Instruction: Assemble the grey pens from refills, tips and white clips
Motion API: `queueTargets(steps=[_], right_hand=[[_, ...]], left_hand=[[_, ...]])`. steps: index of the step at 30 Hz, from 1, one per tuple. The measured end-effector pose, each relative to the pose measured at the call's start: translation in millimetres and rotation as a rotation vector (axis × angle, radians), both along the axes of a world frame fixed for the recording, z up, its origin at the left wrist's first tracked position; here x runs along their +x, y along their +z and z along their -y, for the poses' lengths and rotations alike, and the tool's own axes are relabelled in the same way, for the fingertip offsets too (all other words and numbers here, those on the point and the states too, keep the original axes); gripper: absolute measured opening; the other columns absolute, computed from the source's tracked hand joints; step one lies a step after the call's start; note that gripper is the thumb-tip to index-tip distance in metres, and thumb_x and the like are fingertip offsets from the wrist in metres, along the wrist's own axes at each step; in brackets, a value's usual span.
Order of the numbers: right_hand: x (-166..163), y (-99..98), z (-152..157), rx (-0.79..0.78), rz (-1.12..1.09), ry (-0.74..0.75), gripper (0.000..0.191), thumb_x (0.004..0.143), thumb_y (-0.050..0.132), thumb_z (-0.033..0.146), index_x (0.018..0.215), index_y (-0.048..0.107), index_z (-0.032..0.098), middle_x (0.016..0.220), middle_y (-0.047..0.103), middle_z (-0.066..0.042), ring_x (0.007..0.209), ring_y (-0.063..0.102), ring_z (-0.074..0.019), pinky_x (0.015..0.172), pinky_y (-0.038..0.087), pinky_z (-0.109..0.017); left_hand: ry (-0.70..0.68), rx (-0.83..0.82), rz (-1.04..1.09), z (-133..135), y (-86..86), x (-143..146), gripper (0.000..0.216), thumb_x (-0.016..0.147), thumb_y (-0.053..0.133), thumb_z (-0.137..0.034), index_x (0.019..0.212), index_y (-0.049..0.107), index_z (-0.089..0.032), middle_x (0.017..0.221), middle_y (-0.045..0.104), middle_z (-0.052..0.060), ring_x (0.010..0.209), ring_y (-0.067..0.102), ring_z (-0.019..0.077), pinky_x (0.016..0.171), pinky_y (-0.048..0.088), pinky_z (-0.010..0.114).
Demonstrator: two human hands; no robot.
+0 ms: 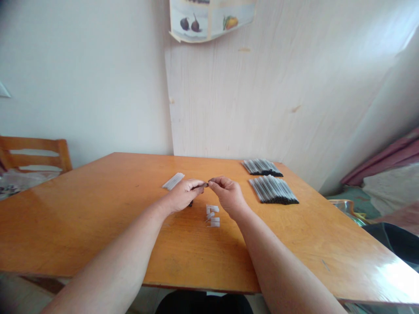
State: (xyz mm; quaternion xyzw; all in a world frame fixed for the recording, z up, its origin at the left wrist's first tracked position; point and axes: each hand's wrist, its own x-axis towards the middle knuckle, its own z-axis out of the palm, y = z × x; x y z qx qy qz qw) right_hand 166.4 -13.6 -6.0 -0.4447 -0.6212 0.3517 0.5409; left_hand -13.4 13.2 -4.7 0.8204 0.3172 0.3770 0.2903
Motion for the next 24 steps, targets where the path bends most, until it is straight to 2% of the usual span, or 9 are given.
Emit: queueTargets(steps=[14, 19, 24], right_hand=[[1.1, -0.8, 0.6, -0.032, 0.147, -0.025, 0.03, 0.078, 0.06, 0.044, 0.086, 0.067, 0.017, 0.069, 0.06, -0.001, 0.061, 0.048, -0.0117, 0.055, 0.037, -0.024], [2.1, -1.8, 0.4, -0.006, 0.248, -0.062, 0.029, 0.08, 0.057, 0.045, 0.086, 0.066, 0.018, 0.067, 0.059, 0.0, 0.06, 0.048, -0.012, 0.054, 0.037, -0.024], [1.1, -1.0, 1.2, 0.073, 0.411, -0.146, 0.03, 0.084, 0.052, 0.046, 0.075, 0.06, 0.019, 0.061, 0.054, 0.001, 0.056, 0.045, -0.0118, 0.052, 0.033, -0.024]], left_hand=[[-0.008, 0.018, -0.05, 0.7, 2.4, -0.2, 0.029, 0.086, 0.051, -0.03, 0.106, 0.071, -0.022, 0.097, 0.071, 0.005, 0.093, 0.061, 0.0186, 0.081, 0.045, 0.028], [-0.003, 0.01, -0.039, 3.3, 3.3, 0.5, 0.027, 0.085, 0.052, -0.03, 0.102, 0.072, -0.022, 0.094, 0.071, 0.004, 0.09, 0.061, 0.0184, 0.079, 0.045, 0.028], [0.005, 0.057, -0.069, 6.7, 6.3, 2.0, 0.024, 0.086, 0.051, -0.031, 0.091, 0.072, -0.02, 0.083, 0.07, 0.003, 0.081, 0.06, 0.017, 0.072, 0.045, 0.026]])
